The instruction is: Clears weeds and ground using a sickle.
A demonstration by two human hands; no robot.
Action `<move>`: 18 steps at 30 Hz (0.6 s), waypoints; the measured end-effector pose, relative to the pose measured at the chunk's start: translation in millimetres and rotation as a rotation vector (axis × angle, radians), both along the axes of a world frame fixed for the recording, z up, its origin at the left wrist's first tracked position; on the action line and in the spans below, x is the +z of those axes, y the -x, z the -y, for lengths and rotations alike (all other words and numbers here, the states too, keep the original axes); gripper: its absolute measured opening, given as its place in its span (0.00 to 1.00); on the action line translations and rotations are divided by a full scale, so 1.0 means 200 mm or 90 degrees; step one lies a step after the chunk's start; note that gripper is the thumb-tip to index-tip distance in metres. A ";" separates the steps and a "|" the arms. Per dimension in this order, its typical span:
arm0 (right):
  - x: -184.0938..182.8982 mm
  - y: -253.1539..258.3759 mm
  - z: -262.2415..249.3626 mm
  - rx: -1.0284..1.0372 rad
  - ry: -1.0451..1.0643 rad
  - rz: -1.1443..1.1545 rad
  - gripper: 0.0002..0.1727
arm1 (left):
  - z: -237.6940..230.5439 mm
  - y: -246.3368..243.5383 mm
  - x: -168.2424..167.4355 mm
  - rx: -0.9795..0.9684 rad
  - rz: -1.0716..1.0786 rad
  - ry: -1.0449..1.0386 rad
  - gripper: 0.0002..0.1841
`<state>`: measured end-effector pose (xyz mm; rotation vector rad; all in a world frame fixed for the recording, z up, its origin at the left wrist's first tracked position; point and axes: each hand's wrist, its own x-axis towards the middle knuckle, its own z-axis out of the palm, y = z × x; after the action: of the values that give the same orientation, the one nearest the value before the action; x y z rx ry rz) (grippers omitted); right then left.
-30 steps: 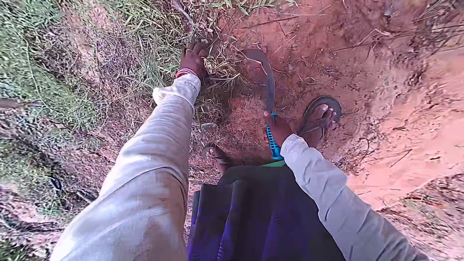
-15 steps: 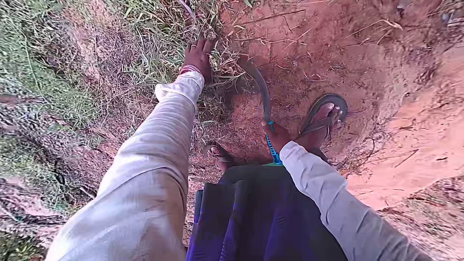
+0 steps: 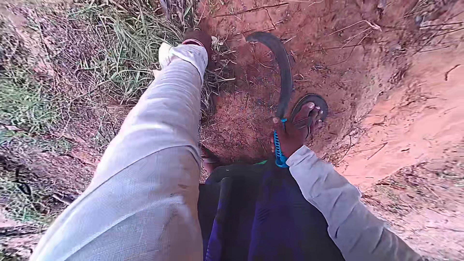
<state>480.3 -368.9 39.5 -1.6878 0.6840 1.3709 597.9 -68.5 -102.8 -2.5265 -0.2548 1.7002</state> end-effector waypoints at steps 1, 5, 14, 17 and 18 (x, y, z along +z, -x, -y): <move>0.01 -0.02 -0.01 0.000 -0.005 -0.002 0.19 | -0.02 0.01 0.03 -0.010 -0.019 -0.009 0.35; -0.02 -0.10 -0.04 0.016 -0.019 0.027 0.22 | -0.15 0.08 0.16 0.015 0.006 -0.013 0.34; -0.51 -0.27 -0.52 0.185 -0.106 -0.048 0.37 | -0.24 0.12 0.22 0.012 0.017 -0.004 0.30; -0.41 -0.12 -0.38 0.252 -0.067 -0.104 0.35 | -0.24 0.12 0.27 0.058 0.032 0.008 0.31; -0.33 -0.08 -0.33 0.286 -0.058 -0.112 0.35 | -0.25 0.11 0.30 0.058 0.029 0.009 0.31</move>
<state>497.2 -303.1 -27.4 -1.7255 0.3370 1.8508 575.2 -17.6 -43.7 -2.6046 -0.3676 1.6813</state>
